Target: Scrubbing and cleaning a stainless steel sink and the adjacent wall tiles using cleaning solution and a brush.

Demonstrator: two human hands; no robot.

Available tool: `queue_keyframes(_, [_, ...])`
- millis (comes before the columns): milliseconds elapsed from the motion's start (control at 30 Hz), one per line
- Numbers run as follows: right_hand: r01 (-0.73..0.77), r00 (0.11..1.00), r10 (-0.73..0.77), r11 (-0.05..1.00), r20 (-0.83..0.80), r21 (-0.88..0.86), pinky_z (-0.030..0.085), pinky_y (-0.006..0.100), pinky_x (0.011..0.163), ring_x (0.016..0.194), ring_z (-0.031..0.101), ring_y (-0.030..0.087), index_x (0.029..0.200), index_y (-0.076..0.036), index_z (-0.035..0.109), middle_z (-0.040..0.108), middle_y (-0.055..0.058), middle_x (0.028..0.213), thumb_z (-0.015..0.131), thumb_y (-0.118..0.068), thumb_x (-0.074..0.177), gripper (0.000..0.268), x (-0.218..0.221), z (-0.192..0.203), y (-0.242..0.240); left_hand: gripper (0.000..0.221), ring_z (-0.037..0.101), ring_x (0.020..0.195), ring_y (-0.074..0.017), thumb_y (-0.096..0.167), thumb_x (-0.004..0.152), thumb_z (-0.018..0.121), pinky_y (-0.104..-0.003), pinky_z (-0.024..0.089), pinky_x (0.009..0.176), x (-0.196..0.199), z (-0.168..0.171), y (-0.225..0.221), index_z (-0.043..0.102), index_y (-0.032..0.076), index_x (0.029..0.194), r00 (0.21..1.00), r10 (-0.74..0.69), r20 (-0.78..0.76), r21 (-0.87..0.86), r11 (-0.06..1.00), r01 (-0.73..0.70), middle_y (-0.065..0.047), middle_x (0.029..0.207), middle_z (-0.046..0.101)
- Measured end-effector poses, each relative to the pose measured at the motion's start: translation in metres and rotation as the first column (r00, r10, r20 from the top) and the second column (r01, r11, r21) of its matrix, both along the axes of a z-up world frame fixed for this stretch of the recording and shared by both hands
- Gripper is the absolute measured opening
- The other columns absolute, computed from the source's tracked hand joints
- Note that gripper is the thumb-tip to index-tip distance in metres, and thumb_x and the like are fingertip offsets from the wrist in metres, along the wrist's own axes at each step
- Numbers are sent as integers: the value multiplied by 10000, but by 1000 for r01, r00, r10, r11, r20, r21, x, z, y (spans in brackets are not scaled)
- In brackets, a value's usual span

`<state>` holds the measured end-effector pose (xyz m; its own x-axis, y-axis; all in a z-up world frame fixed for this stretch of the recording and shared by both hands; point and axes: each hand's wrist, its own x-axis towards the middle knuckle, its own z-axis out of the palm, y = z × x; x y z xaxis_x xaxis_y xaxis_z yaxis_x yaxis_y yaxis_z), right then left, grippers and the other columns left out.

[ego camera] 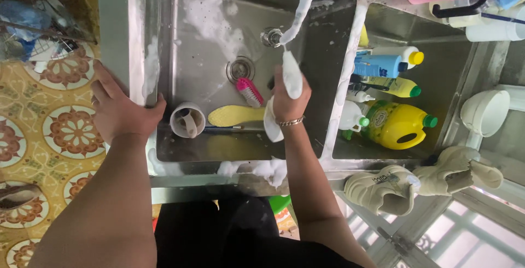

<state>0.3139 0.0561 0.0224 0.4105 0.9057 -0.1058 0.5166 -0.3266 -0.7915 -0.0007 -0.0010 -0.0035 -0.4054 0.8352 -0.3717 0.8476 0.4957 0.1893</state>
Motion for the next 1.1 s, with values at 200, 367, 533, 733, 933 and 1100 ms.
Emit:
queue_keyframes(200, [-122,983,101,984,154,131,535,341,599,643,684,208,975,-16,676,686,86,780,793,-146,920,183,-1,4,-3,1325,567,1185,-439,544,767,879,-556,539,876,0,-1,-3,26,43,1648,1000,-8,-3,15,1000,8,-238,1442,427])
queue_keyframes(367, [-253,927,167,939,335,234,549,392,673,733,690,305,967,-23,682,676,131,846,779,-123,923,146,9,-15,-1,1328,566,1198,-442,557,776,883,-552,539,885,1,-2,-4,32,38,1652,999,-32,-26,55,998,33,-242,1445,432])
queue_keyframes(533, [-180,950,150,979,272,90,565,382,668,732,729,293,934,-45,709,706,99,792,800,-146,908,138,12,-35,-17,1329,570,1182,-441,551,766,876,-560,537,858,-2,-4,-2,25,38,1647,1000,-15,-4,-5,1000,15,-238,1466,418])
queue_keyframes(733, [-346,909,263,909,324,232,562,416,729,833,695,360,1055,-21,655,680,146,931,775,-102,902,211,3,-9,-11,1353,578,1155,-437,576,760,881,-553,539,835,-3,-8,-4,17,15,1637,999,-36,-34,-11,999,36,-250,1436,414])
queue_keyframes(933, [-392,830,287,911,479,132,581,442,722,862,709,369,996,-52,644,695,138,945,800,-140,903,201,13,-58,-20,1336,582,1167,-431,553,785,872,-551,542,862,0,-2,-2,4,34,1658,1000,9,18,-28,1000,-8,-223,1462,418])
queue_keyframes(1100, [-406,802,346,914,487,18,563,487,678,848,685,429,1116,-53,593,670,180,1067,755,-113,801,359,-5,-41,-16,1356,580,1150,-441,575,767,886,-547,537,855,-5,-15,-7,8,28,1644,999,-41,-31,47,998,43,-250,1449,409])
